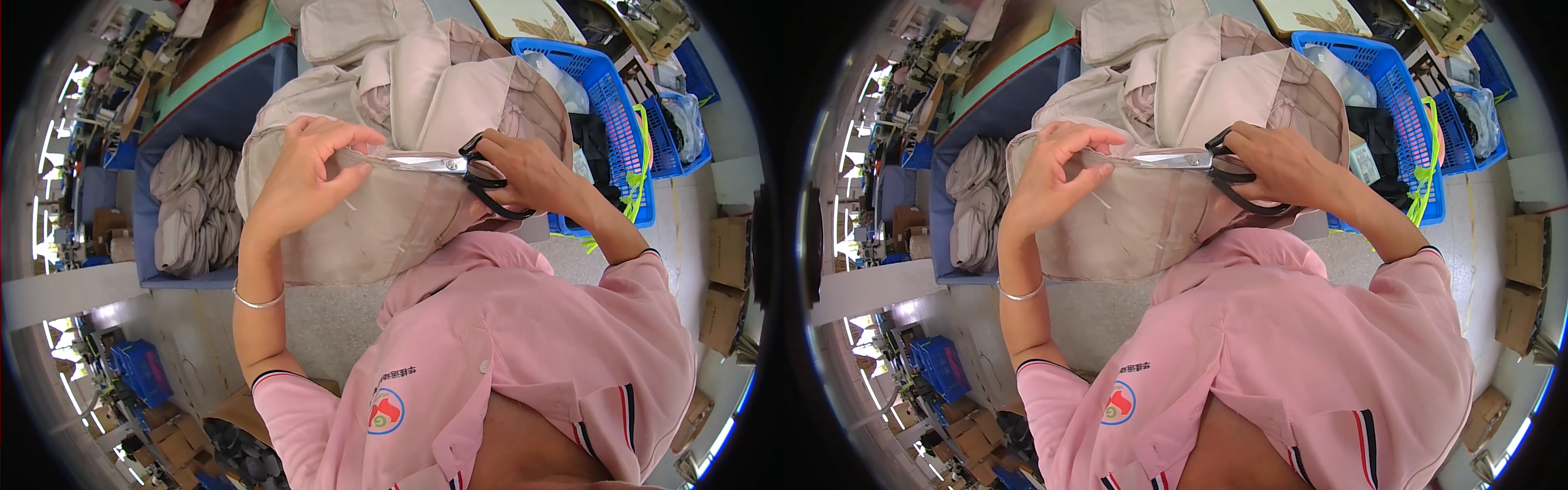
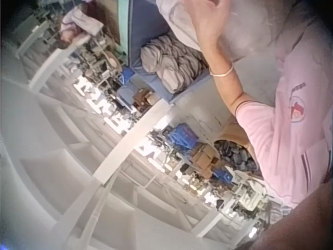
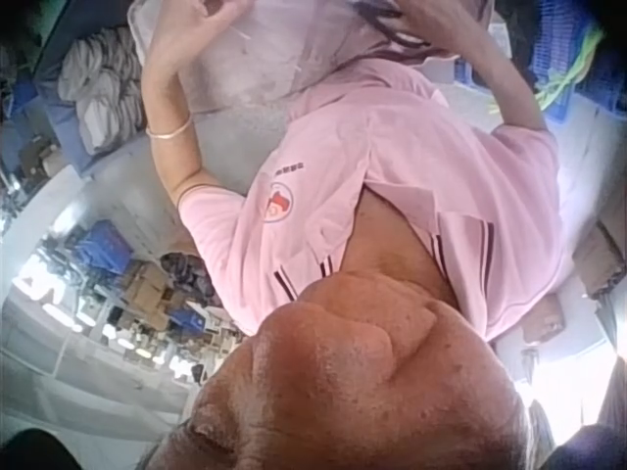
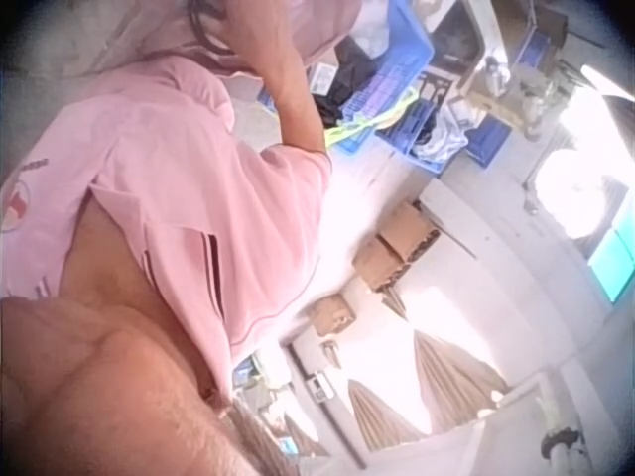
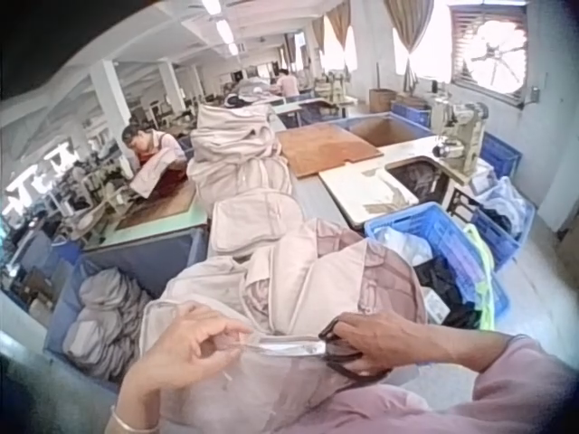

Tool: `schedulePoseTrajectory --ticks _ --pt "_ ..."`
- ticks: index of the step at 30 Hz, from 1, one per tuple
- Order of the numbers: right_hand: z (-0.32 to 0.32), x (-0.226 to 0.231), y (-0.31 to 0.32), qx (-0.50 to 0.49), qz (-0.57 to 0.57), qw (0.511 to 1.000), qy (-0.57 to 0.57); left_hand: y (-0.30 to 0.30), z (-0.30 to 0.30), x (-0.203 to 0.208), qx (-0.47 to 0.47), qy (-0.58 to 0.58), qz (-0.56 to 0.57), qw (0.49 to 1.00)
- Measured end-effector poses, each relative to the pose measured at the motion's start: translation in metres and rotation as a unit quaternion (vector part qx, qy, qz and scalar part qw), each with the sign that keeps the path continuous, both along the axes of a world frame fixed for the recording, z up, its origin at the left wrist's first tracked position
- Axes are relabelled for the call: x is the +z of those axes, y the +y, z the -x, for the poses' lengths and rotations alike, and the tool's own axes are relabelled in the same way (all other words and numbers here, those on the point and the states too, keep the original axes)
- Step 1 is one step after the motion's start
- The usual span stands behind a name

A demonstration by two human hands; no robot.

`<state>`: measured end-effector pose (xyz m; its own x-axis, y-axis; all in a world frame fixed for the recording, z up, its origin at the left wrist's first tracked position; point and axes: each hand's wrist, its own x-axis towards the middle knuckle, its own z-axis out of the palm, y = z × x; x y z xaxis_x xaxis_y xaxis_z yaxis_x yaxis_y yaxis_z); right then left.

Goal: Trimming excess threads from backpacks using scissors in a factory setting.

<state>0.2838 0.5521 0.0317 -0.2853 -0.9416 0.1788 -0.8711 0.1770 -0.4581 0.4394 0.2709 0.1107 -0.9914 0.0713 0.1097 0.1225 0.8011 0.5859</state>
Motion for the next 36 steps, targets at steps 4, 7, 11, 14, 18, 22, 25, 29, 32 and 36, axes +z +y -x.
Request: schedulePoseTrajectory --ticks 4,7,11,14,18,22,25,29,32,36 --pt "-0.003 0.007 -0.009 0.007 -0.010 1.000 -0.008 0.005 -0.003 0.004 0.045 -0.038 -0.036 0.998" --pt "-0.004 0.003 -0.011 0.011 -0.019 1.000 -0.014 0.002 -0.004 0.001 0.058 -0.058 -0.077 0.994" --pt "-0.010 0.003 -0.009 0.004 -0.040 0.999 -0.032 0.000 -0.007 0.001 0.045 -0.035 -0.044 0.997" --pt "-0.014 -0.002 -0.007 0.003 -0.061 0.997 -0.044 0.000 -0.007 0.001 0.084 -0.047 -0.115 0.989" --pt "-0.018 -0.006 -0.006 -0.006 -0.047 0.998 -0.045 -0.017 -0.010 0.013 0.023 0.071 0.144 0.987" --pt "-0.021 -0.011 -0.004 0.003 -0.027 0.998 -0.052 -0.018 -0.012 0.010 0.041 0.038 0.100 0.993" --pt "-0.022 -0.015 -0.004 0.005 -0.030 0.998 -0.056 -0.019 -0.013 0.007 0.040 0.058 0.093 0.993" --pt "-0.023 -0.017 -0.001 0.006 -0.025 0.999 -0.038 -0.015 -0.016 0.010 0.041 0.056 0.087 0.994" --pt "-0.023 -0.009 -0.009 0.004 0.011 1.000 -0.011 -0.014 -0.017 0.010 0.043 0.054 0.085 0.994" --pt "-0.023 -0.004 -0.020 0.010 -0.028 1.000 0.006 -0.013 -0.017 0.009 0.036 0.055 0.092 0.994"
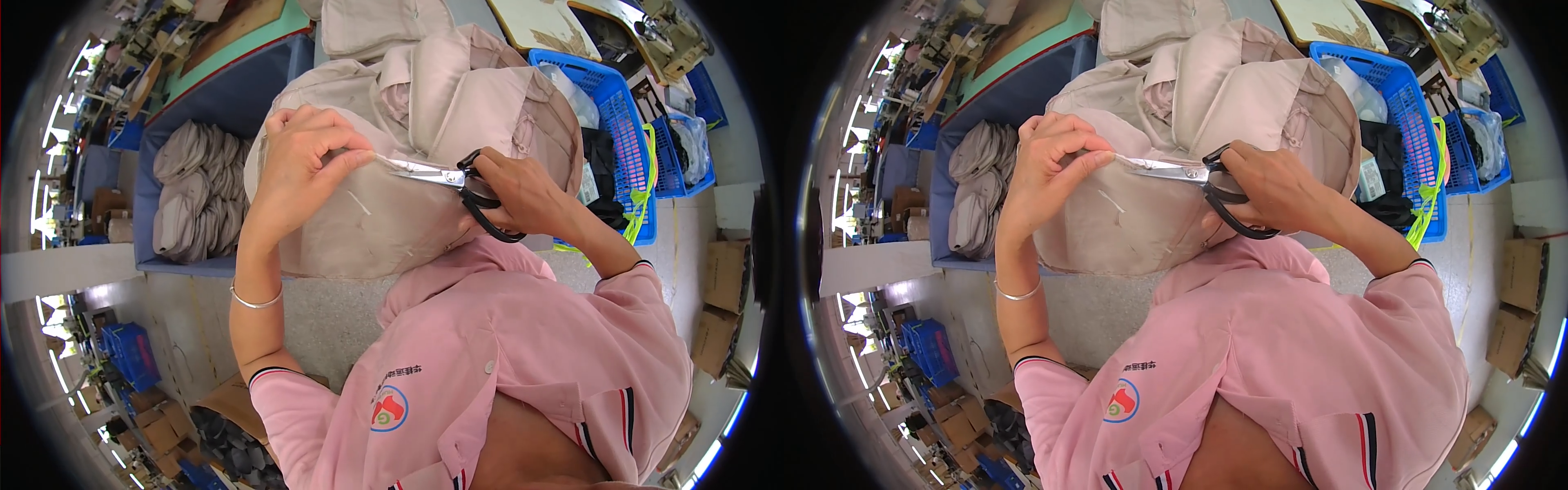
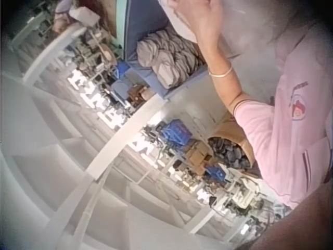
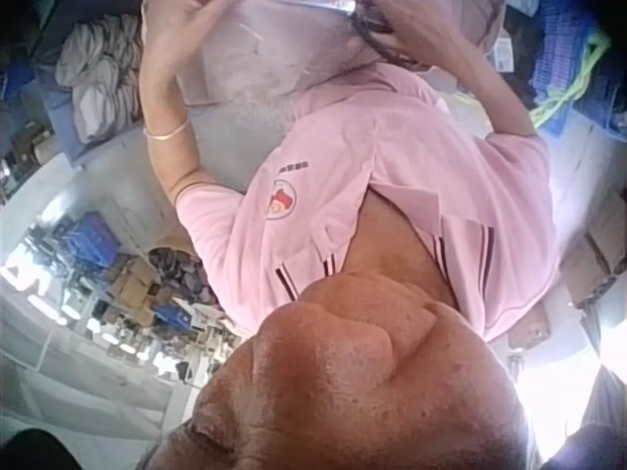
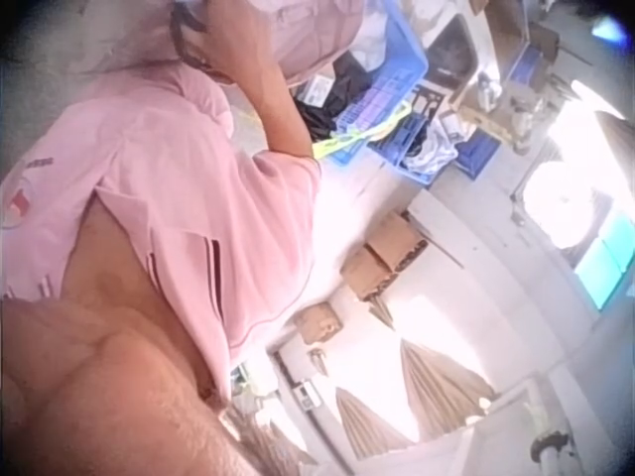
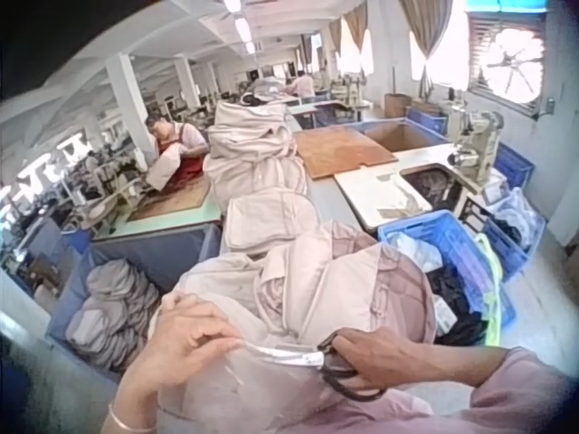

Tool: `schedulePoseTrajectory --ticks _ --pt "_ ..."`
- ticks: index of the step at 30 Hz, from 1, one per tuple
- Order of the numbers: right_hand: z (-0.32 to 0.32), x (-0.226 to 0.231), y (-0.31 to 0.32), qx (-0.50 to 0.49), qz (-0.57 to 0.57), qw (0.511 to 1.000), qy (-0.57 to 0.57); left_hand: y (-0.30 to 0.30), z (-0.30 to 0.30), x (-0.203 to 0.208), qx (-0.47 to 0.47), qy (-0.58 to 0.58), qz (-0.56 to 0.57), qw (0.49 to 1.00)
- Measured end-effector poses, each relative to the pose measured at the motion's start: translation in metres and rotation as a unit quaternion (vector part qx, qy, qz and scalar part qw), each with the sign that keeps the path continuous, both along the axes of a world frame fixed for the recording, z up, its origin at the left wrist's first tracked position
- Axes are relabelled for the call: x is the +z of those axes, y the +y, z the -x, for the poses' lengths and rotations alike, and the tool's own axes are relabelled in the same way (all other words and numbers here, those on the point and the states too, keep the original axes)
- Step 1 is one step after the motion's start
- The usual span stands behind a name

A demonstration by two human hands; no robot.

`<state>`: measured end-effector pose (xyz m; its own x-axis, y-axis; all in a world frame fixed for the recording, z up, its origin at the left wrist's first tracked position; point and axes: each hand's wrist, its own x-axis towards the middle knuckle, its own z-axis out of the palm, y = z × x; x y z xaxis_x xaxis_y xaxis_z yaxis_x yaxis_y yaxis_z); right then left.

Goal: Trimming excess threads from backpacks using scissors in a factory setting.

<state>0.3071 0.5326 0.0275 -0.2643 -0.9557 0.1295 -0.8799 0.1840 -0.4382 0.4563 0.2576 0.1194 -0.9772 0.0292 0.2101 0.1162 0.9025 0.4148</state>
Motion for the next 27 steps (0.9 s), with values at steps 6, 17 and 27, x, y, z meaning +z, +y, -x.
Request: schedulePoseTrajectory --ticks 6,17,27 --pt "-0.012 -0.005 0.003 -0.015 -0.006 1.000 -0.020 -0.003 -0.004 0.000 0.009 -0.010 -0.010 1.000" --pt "-0.002 -0.010 0.004 -0.039 0.011 0.999 -0.014 -0.010 -0.007 -0.001 0.027 0.054 0.006 0.998" --pt "-0.015 0.005 -0.022 -0.023 -0.002 0.999 -0.028 -0.014 -0.009 -0.010 0.034 0.064 -0.049 0.996"
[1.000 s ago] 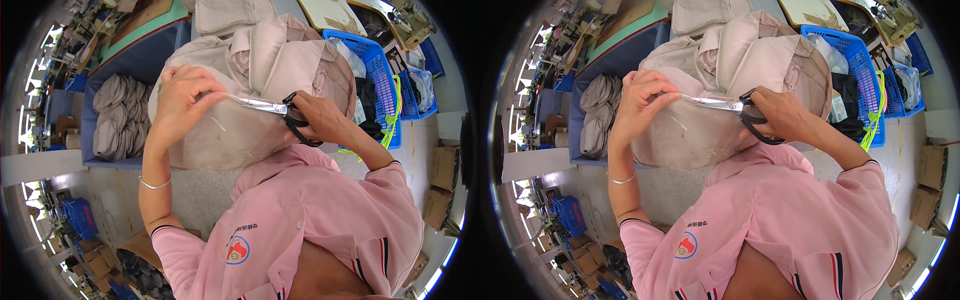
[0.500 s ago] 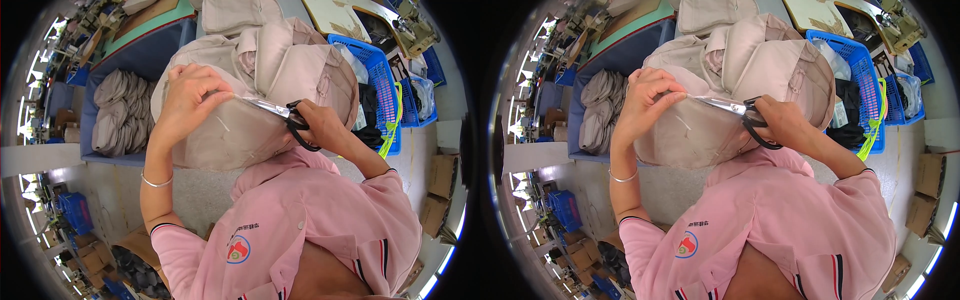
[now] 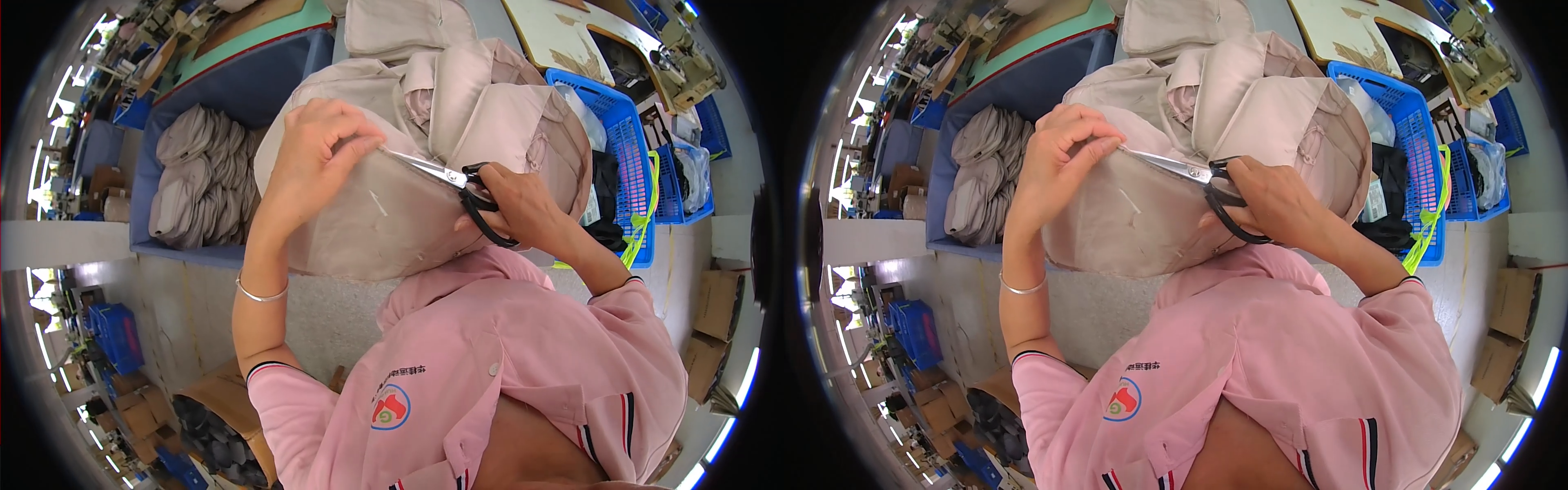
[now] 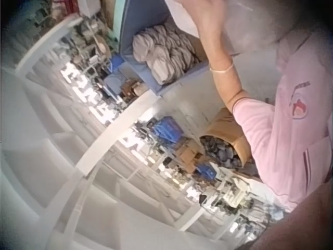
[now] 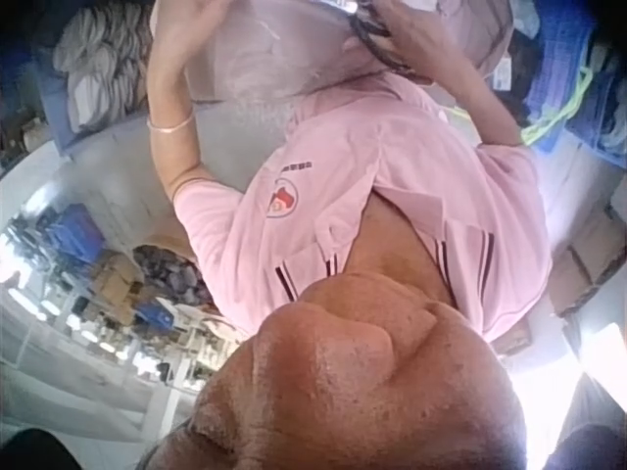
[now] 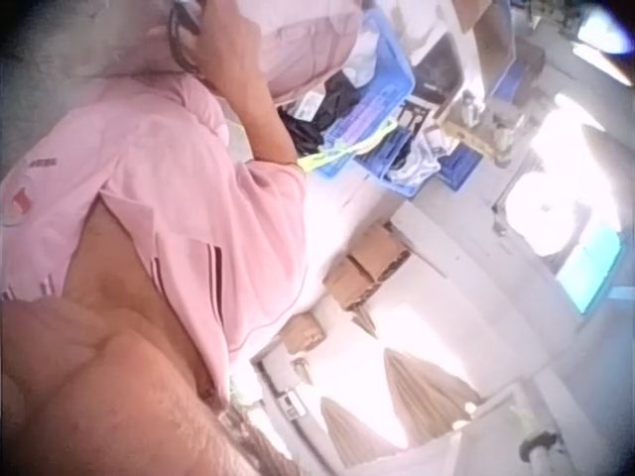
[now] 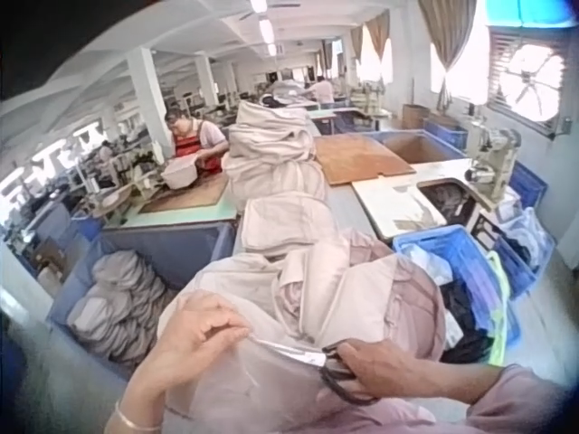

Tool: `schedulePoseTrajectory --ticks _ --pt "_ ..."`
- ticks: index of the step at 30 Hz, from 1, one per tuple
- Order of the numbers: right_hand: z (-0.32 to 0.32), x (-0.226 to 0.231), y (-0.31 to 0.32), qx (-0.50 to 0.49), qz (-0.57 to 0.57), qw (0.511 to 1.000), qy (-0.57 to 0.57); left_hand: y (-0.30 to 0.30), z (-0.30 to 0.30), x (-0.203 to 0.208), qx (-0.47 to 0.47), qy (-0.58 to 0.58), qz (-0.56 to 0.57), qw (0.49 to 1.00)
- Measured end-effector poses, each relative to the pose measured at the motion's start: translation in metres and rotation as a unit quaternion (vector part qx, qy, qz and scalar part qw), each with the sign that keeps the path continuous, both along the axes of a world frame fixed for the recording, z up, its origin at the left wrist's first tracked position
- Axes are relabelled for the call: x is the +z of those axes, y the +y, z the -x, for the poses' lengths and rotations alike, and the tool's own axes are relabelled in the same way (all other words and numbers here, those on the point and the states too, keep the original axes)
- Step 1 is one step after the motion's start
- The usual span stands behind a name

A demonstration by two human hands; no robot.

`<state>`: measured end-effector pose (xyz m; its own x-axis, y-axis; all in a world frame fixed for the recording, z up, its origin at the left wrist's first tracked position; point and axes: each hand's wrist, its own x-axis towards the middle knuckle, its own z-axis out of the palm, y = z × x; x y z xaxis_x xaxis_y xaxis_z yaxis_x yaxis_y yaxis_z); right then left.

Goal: Trimming excess threads from backpacks using scissors in a factory setting.

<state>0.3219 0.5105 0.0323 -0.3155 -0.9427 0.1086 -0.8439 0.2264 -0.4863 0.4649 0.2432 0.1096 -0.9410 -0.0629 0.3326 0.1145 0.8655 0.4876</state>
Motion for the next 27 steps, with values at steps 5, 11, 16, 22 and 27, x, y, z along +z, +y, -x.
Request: schedulePoseTrajectory --ticks 5,11,16,22,27 --pt "0.004 -0.011 0.001 -0.012 -0.010 1.000 -0.016 -0.018 -0.004 0.001 0.017 0.054 0.024 0.998" --pt "0.000 0.006 -0.013 0.001 0.012 1.000 0.023 -0.034 -0.008 -0.011 0.065 0.008 -0.125 0.990" --pt "-0.009 0.009 -0.023 -0.025 0.017 0.999 0.011 -0.038 -0.008 -0.015 0.057 0.036 -0.123 0.990" --pt "-0.014 0.005 -0.024 -0.055 -0.014 0.998 -0.011 -0.040 -0.009 -0.018 0.041 0.005 -0.173 0.984" --pt "-0.018 0.022 -0.038 -0.081 -0.020 0.997 -0.004 -0.034 -0.004 -0.020 0.045 0.008 -0.260 0.965"
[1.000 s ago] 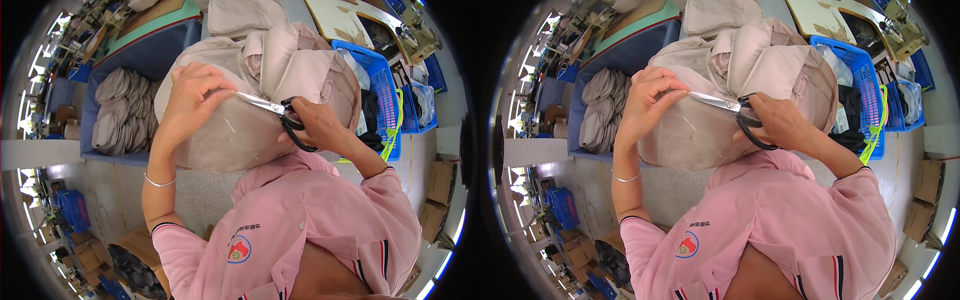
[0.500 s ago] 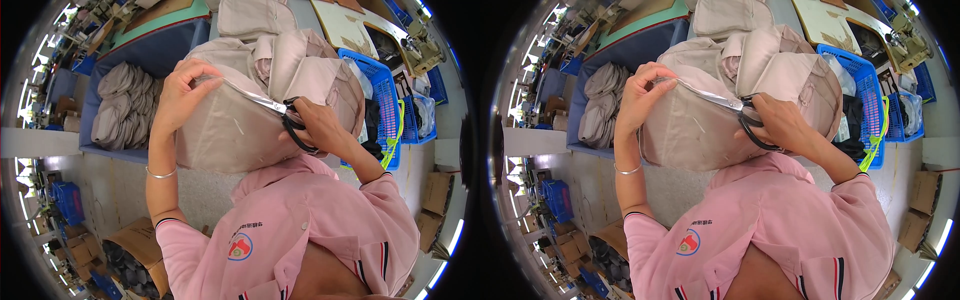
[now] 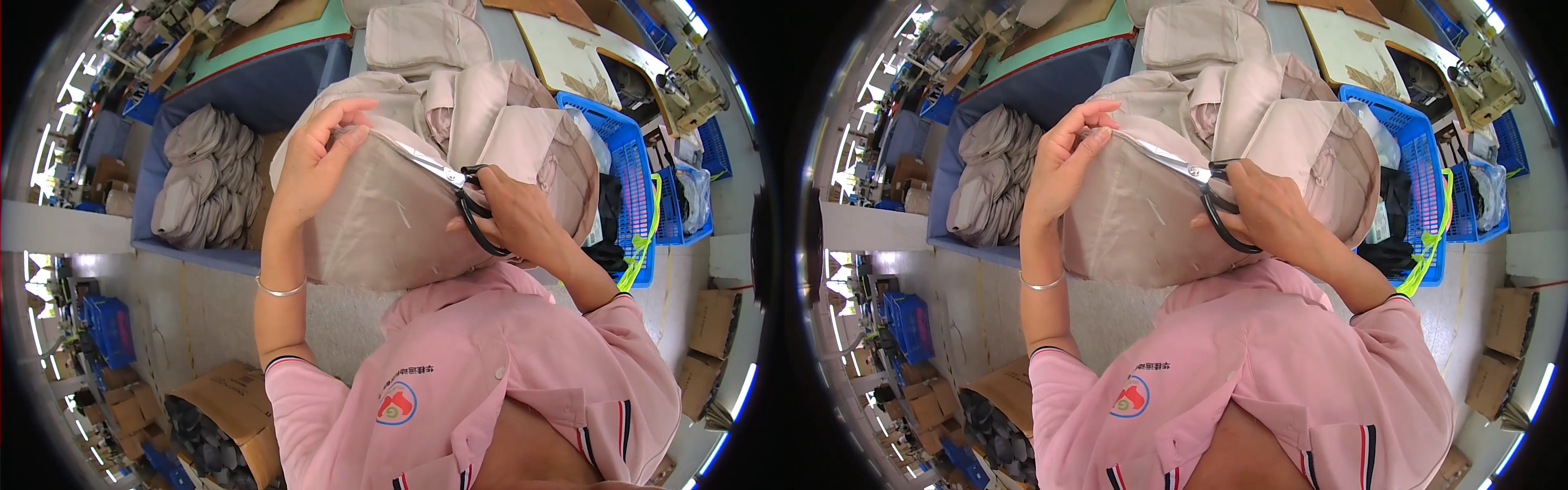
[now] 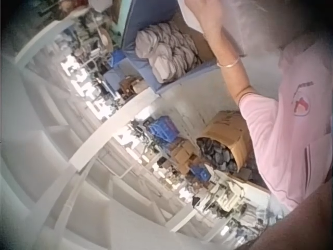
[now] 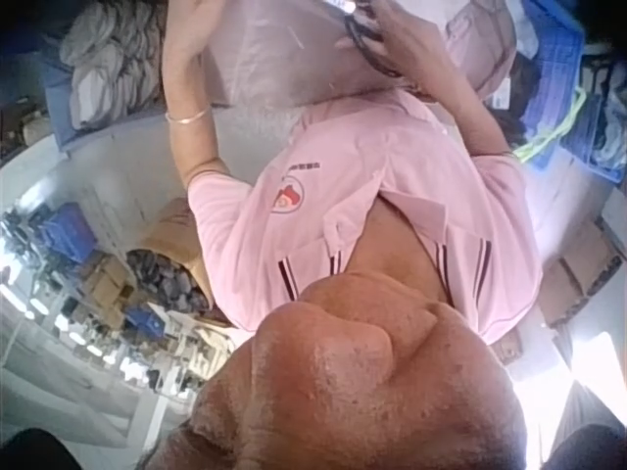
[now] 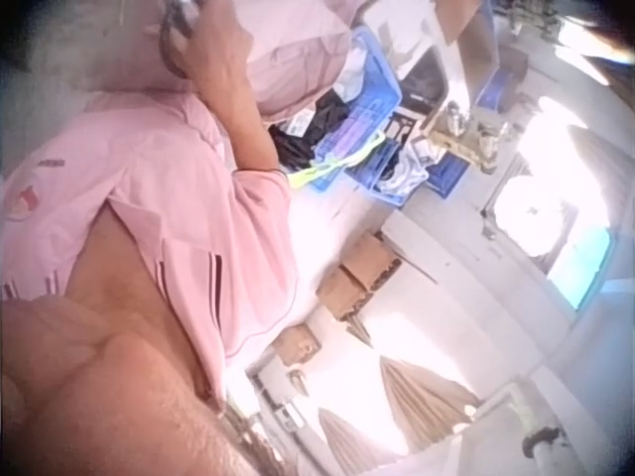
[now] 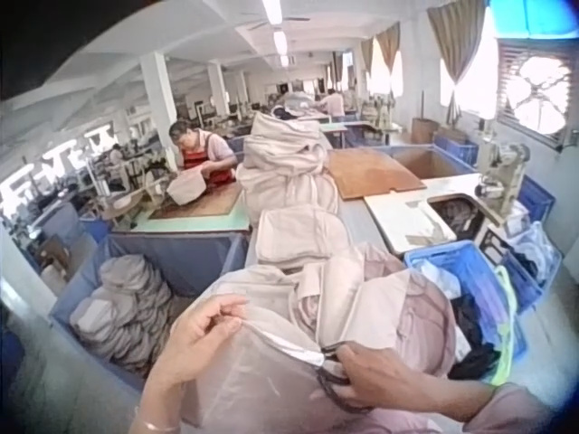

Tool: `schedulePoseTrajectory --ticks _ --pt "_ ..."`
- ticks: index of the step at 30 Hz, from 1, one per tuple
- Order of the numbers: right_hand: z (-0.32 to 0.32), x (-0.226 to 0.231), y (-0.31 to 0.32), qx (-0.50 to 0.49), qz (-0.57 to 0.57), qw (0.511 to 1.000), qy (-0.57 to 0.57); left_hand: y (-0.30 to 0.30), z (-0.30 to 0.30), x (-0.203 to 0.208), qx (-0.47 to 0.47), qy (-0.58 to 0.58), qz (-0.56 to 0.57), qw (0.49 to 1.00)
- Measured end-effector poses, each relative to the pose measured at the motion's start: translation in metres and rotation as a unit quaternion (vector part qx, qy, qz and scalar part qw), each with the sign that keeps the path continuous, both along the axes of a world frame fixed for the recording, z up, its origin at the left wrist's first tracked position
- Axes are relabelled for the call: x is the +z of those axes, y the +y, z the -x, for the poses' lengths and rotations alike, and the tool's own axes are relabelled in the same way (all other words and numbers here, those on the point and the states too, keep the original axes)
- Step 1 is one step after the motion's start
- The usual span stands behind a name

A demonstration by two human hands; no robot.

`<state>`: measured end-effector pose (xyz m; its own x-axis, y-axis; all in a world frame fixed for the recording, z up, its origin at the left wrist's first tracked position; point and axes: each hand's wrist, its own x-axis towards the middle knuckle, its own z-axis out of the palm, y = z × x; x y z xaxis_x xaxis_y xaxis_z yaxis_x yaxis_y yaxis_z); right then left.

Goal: Trimming excess threads from backpacks using scissors in a factory setting.

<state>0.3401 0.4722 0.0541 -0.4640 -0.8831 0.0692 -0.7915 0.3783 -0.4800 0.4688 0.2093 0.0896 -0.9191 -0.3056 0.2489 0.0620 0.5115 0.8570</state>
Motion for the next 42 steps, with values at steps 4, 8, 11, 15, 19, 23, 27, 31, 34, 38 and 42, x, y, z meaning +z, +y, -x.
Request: schedulePoseTrajectory --ticks 4,8,11,15,19,23,27,31,34,38,42 --pt "0.000 -0.010 -0.010 0.026 0.056 0.998 0.008 0.004 -0.002 -0.005 0.028 0.000 -0.057 0.998" --pt "-0.003 -0.001 -0.016 -0.015 0.048 0.998 -0.031 0.014 -0.012 -0.020 0.149 0.129 0.032 0.980" --pt "0.004 -0.012 -0.014 -0.027 0.055 0.998 -0.034 0.034 -0.053 -0.041 0.410 0.209 0.085 0.884" --pt "0.007 -0.011 -0.016 -0.039 0.028 0.997 -0.068 0.086 -0.119 -0.121 0.638 0.139 -0.050 0.756" --pt "0.016 -0.016 -0.010 -0.011 0.074 0.997 -0.008 0.169 -0.166 -0.210 0.621 0.069 -0.292 0.724" --pt "0.022 -0.013 -0.017 0.017 0.053 0.998 -0.001 0.218 -0.155 -0.216 0.473 0.020 -0.529 0.704" --pt "0.026 -0.008 -0.032 0.016 0.026 1.000 0.008 0.220 -0.152 -0.225 0.412 0.016 -0.501 0.761" --pt "0.026 -0.002 -0.042 0.031 -0.006 1.000 0.003 0.219 -0.147 -0.235 0.426 0.052 -0.517 0.740" --pt "0.021 -0.003 -0.043 0.025 -0.010 0.999 -0.025 0.219 -0.142 -0.235 0.433 0.090 -0.530 0.723" --pt "0.016 -0.009 -0.041 0.002 0.002 0.998 -0.059 0.218 -0.140 -0.226 0.439 0.094 -0.548 0.706" --pt "0.016 -0.012 -0.043 0.001 0.030 0.999 -0.023 0.219 -0.144 -0.230 0.430 0.107 -0.557 0.702"
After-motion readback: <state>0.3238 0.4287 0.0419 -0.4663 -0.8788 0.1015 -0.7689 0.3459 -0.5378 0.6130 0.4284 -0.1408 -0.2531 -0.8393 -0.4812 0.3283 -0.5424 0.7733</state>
